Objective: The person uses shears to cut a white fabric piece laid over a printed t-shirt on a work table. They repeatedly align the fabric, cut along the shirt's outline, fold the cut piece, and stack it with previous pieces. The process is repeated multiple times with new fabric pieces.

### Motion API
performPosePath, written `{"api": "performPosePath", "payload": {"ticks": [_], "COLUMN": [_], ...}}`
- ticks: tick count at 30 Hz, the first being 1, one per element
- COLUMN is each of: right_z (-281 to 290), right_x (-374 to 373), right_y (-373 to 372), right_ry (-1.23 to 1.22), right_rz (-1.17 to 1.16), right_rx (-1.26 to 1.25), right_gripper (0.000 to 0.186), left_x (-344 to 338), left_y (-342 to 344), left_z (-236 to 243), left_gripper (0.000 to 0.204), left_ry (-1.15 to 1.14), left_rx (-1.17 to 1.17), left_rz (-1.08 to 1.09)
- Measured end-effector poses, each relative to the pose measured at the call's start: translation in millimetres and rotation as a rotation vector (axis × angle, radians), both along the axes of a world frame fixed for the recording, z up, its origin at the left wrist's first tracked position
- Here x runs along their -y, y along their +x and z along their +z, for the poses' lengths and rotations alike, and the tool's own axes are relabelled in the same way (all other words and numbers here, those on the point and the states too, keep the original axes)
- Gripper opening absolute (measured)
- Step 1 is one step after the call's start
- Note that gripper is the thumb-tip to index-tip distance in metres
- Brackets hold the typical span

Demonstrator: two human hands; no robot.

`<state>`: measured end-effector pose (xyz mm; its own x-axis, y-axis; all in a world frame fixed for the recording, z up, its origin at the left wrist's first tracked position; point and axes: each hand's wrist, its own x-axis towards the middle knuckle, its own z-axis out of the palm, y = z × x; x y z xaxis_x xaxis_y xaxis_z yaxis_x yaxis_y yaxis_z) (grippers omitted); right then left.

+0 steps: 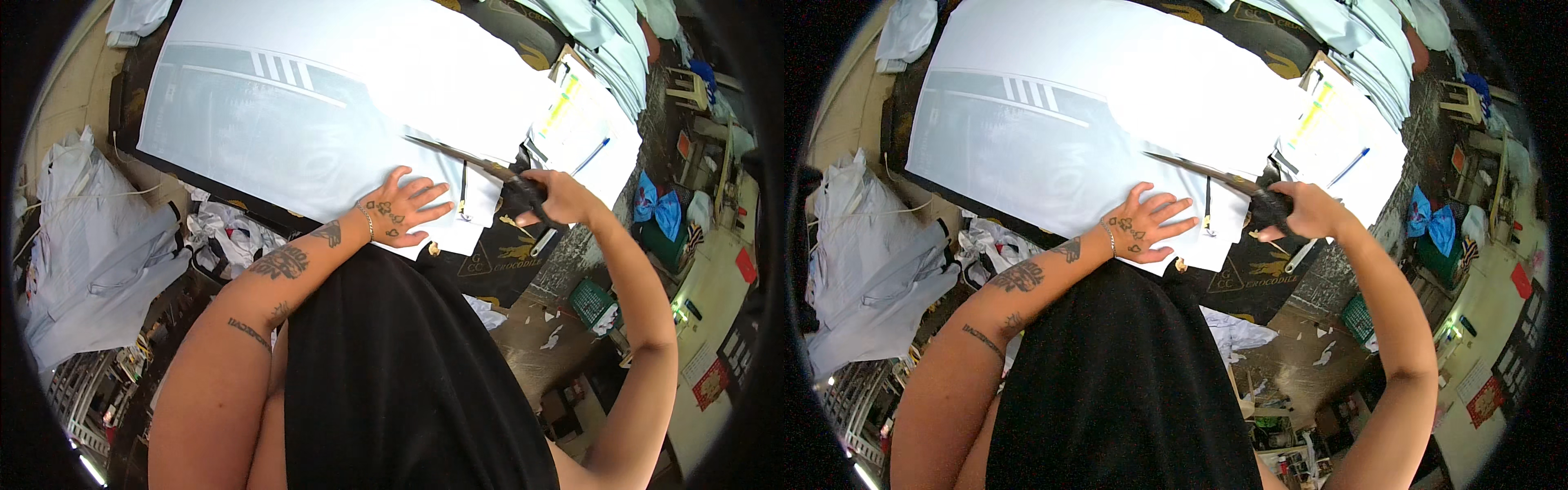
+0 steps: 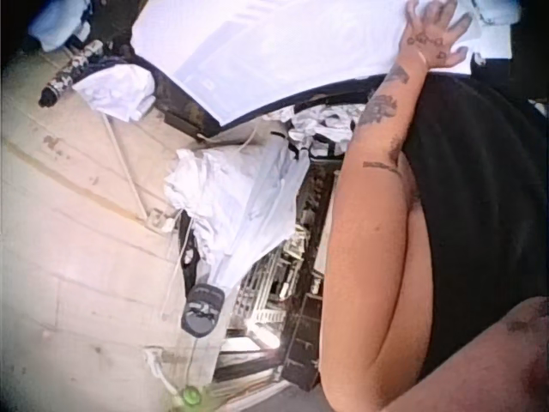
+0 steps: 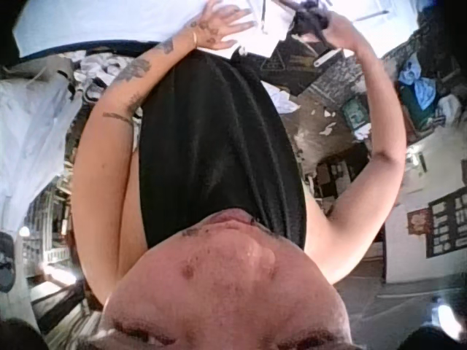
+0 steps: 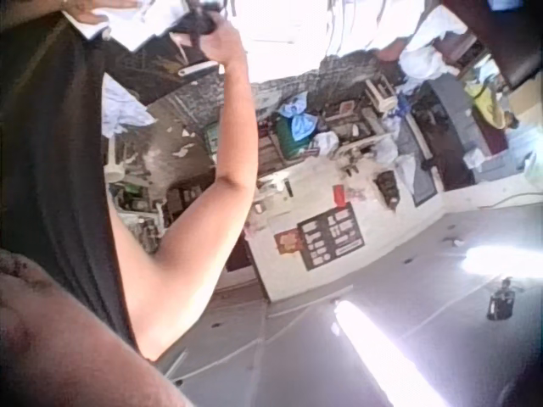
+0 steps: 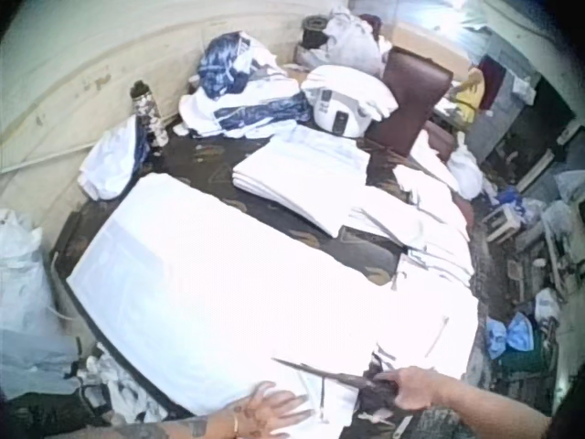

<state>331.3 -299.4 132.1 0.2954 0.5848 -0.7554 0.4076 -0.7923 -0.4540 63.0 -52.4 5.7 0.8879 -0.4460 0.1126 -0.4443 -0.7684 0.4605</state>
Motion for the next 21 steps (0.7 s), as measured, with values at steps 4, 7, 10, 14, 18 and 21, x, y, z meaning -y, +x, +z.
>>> {"api": "performPosePath", "payload": {"ticks": [4, 7, 10, 14, 18, 21], "right_z": [-8.7, -9.4, -5.2, 0.7, -4.2, -7.2], "right_x": [-16.1, -27.1, -44.8, -66.5, -81.3, -92.4], "right_y": [-13.2, -31.6, -51.2, -74.0, -97.4, -105.2], "right_ry": [-0.148, -0.098, -0.067, -0.121, -0.042, -0.151], "right_rz": [-0.084, -0.135, -0.198, -0.256, -0.401, -0.421], "right_rx": [0.000, -0.032, -0.097, -0.055, -0.128, -0.065], "right_gripper": [0.088, 0.087, 0.083, 0.080, 0.081, 0.083], "left_x": [-0.8, -2.4, -3.4, -1.8, -20.2, -62.9], "left_y": [6.2, 5.4, 2.5, 4.5, 12.2, 10.7], "left_z": [-2.6, -5.3, -7.7, -5.0, 6.3, 14.9], "left_gripper": [0.072, 0.070, 0.069, 0.070, 0.059, 0.045], "left_ry": [0.047, 0.005, 0.011, -0.021, -0.291, -0.213], "left_rx": [-0.032, -0.028, -0.025, -0.060, -0.145, 0.048], "left_rz": [-0.002, -0.012, -0.026, -0.030, -0.088, -0.079]}}
